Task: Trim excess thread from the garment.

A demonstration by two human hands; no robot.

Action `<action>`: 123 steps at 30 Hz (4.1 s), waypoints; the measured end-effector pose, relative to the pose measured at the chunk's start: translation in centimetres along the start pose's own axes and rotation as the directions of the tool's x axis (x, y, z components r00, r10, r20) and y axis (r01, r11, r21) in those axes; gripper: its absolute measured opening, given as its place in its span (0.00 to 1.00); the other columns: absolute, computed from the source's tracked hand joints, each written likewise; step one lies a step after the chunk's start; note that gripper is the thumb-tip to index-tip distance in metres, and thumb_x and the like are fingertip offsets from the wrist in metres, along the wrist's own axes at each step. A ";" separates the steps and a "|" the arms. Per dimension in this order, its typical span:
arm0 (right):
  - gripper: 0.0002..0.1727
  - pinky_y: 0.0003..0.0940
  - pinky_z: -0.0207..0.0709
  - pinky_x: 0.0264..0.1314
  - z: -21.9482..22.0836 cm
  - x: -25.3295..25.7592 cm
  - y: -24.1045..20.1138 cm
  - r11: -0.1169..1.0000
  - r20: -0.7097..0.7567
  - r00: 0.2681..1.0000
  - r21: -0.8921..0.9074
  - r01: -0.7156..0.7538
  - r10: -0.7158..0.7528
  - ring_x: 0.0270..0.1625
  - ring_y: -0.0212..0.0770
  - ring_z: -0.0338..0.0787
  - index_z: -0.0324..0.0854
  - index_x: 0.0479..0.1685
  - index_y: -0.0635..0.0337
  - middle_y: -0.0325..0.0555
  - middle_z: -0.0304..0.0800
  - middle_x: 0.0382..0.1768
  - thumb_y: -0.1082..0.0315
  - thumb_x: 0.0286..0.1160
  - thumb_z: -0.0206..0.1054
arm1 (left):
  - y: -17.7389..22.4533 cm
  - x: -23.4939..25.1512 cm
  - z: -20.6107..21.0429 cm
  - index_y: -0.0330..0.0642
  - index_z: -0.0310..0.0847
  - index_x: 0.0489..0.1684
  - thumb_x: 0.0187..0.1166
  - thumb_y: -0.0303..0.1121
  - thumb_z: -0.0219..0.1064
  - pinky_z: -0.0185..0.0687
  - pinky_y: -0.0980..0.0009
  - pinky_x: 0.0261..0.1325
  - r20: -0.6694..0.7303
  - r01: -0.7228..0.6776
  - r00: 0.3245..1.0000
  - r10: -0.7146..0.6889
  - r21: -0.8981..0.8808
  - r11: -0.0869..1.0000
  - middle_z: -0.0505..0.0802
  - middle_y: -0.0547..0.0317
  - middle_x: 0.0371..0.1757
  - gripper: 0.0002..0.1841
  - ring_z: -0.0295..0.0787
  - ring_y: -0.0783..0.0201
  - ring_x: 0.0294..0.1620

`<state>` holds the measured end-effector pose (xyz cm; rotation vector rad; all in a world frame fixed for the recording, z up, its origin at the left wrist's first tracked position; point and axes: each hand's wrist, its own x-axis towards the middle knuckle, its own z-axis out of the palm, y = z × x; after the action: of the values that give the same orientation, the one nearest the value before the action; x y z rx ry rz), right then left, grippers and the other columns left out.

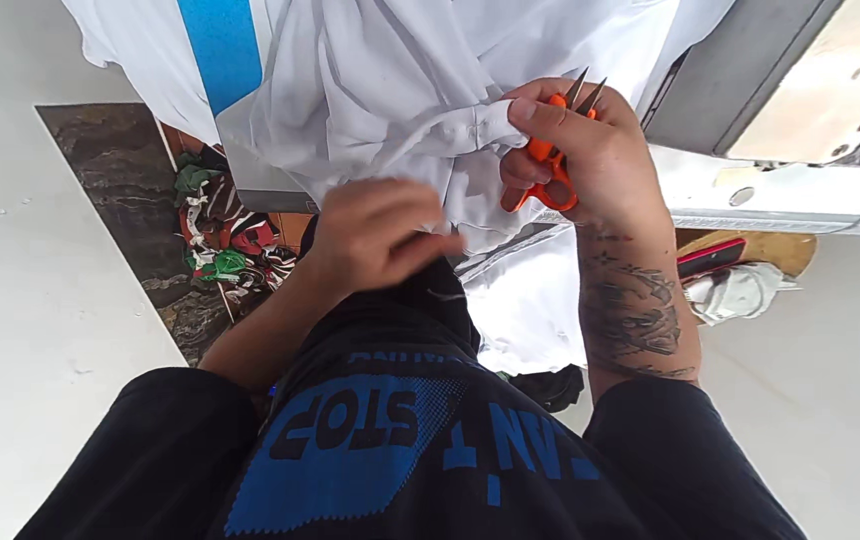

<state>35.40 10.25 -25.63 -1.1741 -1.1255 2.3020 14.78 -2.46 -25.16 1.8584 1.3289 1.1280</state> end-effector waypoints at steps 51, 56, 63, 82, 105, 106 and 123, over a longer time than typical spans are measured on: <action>0.20 0.23 0.74 0.35 4.5 -4.9 -1.6 0.330 0.067 0.763 -0.875 0.354 -0.642 0.33 0.32 0.80 0.74 0.57 0.74 0.52 0.81 0.36 0.60 0.90 0.59 | 1.5 4.9 1.1 0.34 0.86 0.29 0.82 0.22 0.62 0.78 0.85 0.45 -0.182 0.320 0.863 -0.472 -0.525 0.788 0.83 0.68 0.36 0.10 0.81 0.81 0.42; 0.23 0.22 0.77 0.35 3.8 -5.5 -0.5 0.367 0.056 0.749 -0.846 0.387 -0.661 0.33 0.30 0.82 0.74 0.59 0.70 0.47 0.82 0.35 0.53 0.91 0.58 | 1.3 4.9 1.1 0.39 0.87 0.28 0.82 0.21 0.62 0.79 0.83 0.46 -0.196 0.322 0.837 -0.512 -0.580 0.748 0.85 0.73 0.34 0.11 0.81 0.82 0.40; 0.22 0.27 0.70 0.26 4.7 -4.2 1.4 0.173 0.101 0.735 -0.942 0.288 -0.671 0.25 0.40 0.81 0.77 0.50 0.73 0.55 0.82 0.28 0.55 0.89 0.61 | 1.4 5.1 1.1 0.41 0.86 0.27 0.81 0.21 0.61 0.78 0.83 0.46 -0.182 0.329 0.833 -0.522 -0.597 0.732 0.84 0.74 0.33 0.12 0.81 0.83 0.40; 0.20 0.73 0.72 0.68 -10.6 -8.0 12.3 0.224 -0.283 0.786 -0.956 -0.188 -0.549 0.68 0.75 0.83 0.83 0.66 0.69 0.72 0.85 0.65 0.63 0.85 0.62 | 0.9 1.1 -6.1 0.25 0.85 0.51 0.86 0.29 0.63 0.89 0.54 0.43 -0.114 0.316 0.949 -0.295 0.376 0.871 0.94 0.37 0.38 0.12 0.94 0.48 0.36; 0.18 0.62 0.82 0.64 1.5 -9.9 6.9 0.454 -0.189 0.921 -0.891 -0.015 -0.341 0.58 0.63 0.93 0.86 0.61 0.72 0.67 0.93 0.54 0.72 0.80 0.59 | 0.2 -9.9 -14.5 0.34 0.84 0.70 0.90 0.34 0.61 0.73 0.31 0.72 0.483 0.458 0.508 -0.713 0.549 0.699 0.90 0.30 0.63 0.18 0.85 0.30 0.67; 0.21 0.64 0.78 0.69 -1.2 -10.4 7.3 0.414 -0.302 0.870 -0.901 -0.127 -0.391 0.66 0.68 0.88 0.81 0.68 0.74 0.72 0.87 0.62 0.74 0.79 0.58 | -0.3 -8.5 -14.0 0.35 0.82 0.73 0.90 0.37 0.61 0.72 0.32 0.74 0.492 0.475 0.510 -0.705 0.523 0.708 0.90 0.30 0.62 0.20 0.86 0.31 0.67; 0.25 0.62 0.74 0.73 -4.7 -7.9 5.8 0.470 -0.580 0.651 -0.804 -0.363 -0.490 0.70 0.76 0.80 0.72 0.73 0.80 0.83 0.76 0.69 0.67 0.87 0.59 | -10.4 18.3 -1.9 0.26 0.84 0.63 0.92 0.31 0.53 0.81 0.54 0.70 0.028 0.586 0.809 -0.587 0.053 0.809 0.94 0.37 0.53 0.18 0.92 0.48 0.57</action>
<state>44.32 4.30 -27.49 -2.0875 -1.9408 0.6609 11.06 18.23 -27.47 1.3241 1.7469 0.7240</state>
